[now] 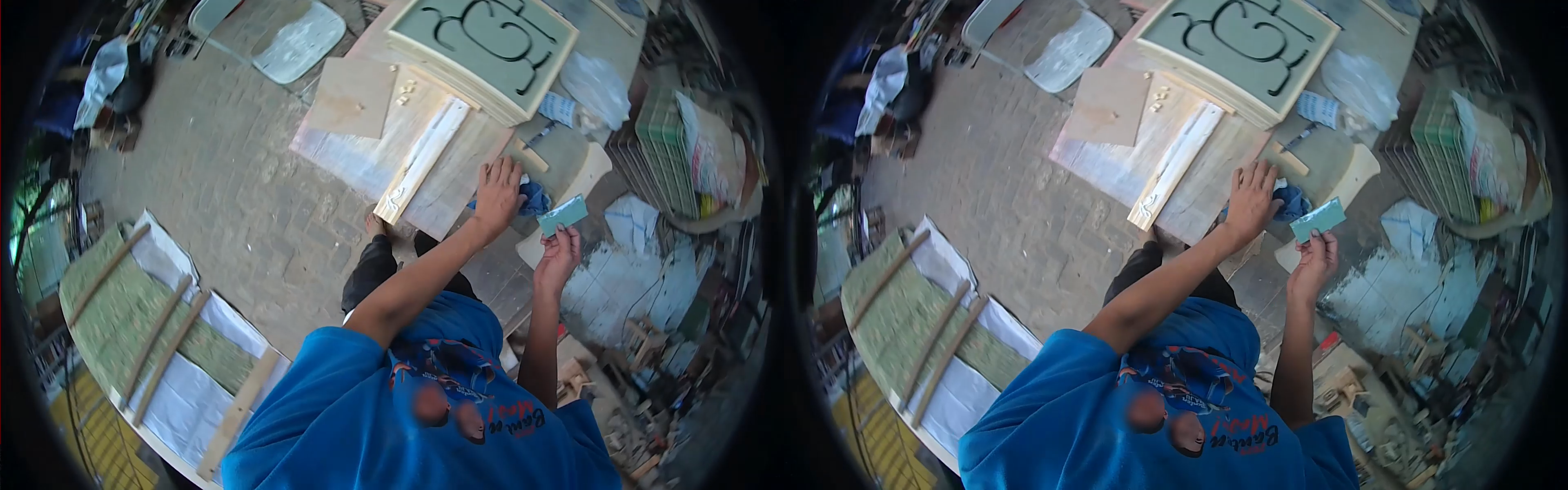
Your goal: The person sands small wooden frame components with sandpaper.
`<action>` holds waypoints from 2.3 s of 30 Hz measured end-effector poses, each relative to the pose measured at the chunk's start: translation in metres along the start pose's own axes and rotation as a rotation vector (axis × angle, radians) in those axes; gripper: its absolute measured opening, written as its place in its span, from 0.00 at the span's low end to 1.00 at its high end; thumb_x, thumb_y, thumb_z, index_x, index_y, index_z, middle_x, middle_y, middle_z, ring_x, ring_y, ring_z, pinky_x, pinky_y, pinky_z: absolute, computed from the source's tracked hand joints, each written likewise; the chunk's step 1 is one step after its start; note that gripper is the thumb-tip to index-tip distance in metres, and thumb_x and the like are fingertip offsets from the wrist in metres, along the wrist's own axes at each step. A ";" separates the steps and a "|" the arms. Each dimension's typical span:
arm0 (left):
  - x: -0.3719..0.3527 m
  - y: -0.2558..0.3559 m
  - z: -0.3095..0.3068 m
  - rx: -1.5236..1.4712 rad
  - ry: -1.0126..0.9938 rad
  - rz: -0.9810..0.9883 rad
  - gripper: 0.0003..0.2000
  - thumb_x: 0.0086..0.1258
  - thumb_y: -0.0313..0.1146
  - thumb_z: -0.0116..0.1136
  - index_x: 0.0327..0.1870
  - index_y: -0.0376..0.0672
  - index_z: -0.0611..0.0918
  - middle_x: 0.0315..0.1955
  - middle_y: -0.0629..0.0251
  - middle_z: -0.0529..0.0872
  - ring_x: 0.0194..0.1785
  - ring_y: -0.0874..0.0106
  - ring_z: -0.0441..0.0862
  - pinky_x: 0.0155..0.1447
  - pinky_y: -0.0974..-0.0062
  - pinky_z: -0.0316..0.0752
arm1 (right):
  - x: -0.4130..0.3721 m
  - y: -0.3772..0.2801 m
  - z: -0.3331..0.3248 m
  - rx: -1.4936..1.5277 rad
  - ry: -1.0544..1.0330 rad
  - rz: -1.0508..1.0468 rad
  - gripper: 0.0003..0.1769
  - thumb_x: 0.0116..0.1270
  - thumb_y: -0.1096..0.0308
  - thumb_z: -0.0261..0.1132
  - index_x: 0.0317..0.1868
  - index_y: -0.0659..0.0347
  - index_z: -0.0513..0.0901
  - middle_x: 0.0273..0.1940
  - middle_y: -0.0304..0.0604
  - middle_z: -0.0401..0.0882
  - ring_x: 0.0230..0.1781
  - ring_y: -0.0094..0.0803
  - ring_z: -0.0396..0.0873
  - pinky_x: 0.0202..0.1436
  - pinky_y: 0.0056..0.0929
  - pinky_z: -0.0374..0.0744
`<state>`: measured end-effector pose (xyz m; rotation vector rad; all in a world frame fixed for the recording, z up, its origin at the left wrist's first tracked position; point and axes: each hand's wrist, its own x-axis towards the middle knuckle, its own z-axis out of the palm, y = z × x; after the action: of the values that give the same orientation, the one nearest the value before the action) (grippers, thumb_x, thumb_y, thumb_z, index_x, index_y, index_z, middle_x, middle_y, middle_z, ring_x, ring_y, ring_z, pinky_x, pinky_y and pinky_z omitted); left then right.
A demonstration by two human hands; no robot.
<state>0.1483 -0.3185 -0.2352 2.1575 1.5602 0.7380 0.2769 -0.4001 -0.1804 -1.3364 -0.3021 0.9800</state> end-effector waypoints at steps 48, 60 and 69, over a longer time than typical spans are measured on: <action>-0.200 -0.157 -0.066 -0.527 0.552 -0.508 0.31 0.52 0.30 0.73 0.62 0.42 0.78 0.46 0.57 0.86 0.48 0.57 0.81 0.56 0.63 0.72 | -0.129 0.131 0.149 -1.283 -1.128 -1.084 0.15 0.56 0.79 0.66 0.47 0.66 0.85 0.39 0.47 0.82 0.36 0.45 0.79 0.43 0.40 0.79; -0.197 -0.163 -0.068 -0.484 0.588 -0.443 0.32 0.50 0.30 0.73 0.61 0.43 0.79 0.43 0.60 0.86 0.37 0.63 0.78 0.51 0.66 0.72 | -0.074 0.099 0.165 -1.213 -0.802 -0.832 0.12 0.60 0.79 0.62 0.44 0.66 0.86 0.39 0.49 0.84 0.39 0.46 0.80 0.45 0.38 0.78; -0.199 -0.167 -0.062 -0.494 0.577 -0.442 0.29 0.51 0.31 0.73 0.58 0.42 0.79 0.53 0.61 0.86 0.49 0.61 0.84 0.54 0.64 0.73 | -0.083 0.121 0.154 -1.323 -0.967 -1.004 0.13 0.59 0.78 0.64 0.45 0.63 0.86 0.38 0.49 0.83 0.40 0.47 0.79 0.44 0.42 0.78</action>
<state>-0.0641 -0.4549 -0.3217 1.2416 1.7810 1.4768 0.0711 -0.3672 -0.2213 -1.3524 -2.4039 0.3738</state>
